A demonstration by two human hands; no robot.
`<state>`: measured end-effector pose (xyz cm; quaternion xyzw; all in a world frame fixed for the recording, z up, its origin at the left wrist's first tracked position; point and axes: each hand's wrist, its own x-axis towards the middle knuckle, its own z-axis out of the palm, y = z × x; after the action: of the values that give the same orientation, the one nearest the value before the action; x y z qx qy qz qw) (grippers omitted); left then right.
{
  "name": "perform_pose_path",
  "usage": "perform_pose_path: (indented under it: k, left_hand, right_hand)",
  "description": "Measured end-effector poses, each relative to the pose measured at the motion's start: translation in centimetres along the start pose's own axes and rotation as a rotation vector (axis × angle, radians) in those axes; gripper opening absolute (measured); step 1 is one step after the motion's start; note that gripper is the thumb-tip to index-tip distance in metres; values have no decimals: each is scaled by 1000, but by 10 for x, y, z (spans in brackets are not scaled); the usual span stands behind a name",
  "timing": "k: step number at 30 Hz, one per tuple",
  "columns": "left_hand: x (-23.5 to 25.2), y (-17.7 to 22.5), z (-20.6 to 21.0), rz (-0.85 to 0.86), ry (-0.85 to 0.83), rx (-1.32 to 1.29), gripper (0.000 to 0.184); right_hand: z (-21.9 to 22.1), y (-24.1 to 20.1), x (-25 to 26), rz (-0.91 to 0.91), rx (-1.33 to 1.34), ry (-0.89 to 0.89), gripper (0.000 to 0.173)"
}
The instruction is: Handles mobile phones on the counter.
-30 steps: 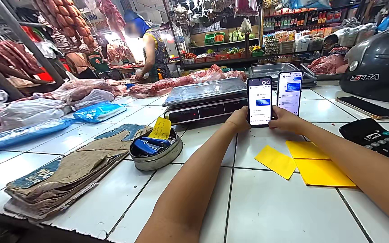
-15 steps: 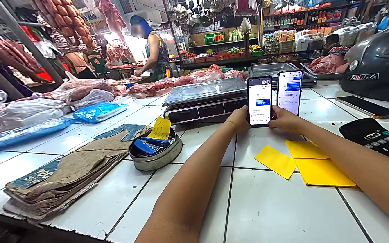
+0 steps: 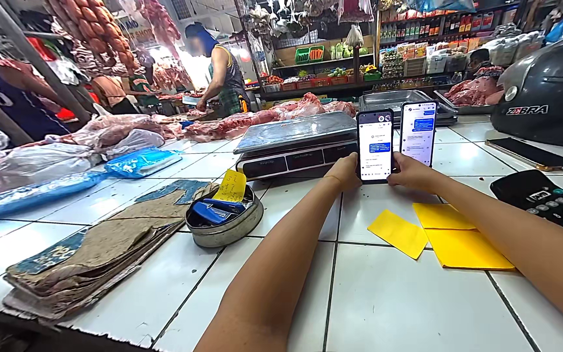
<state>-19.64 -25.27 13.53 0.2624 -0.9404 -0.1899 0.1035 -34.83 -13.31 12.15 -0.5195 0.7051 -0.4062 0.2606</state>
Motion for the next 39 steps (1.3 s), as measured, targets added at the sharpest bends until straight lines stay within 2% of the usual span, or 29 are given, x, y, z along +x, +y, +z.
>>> perform_pose_path:
  k: [39]
  left_hand:
    - [0, 1, 0, 1, -6, 4, 61]
  right_hand:
    - [1, 2, 1, 1, 6, 18, 51]
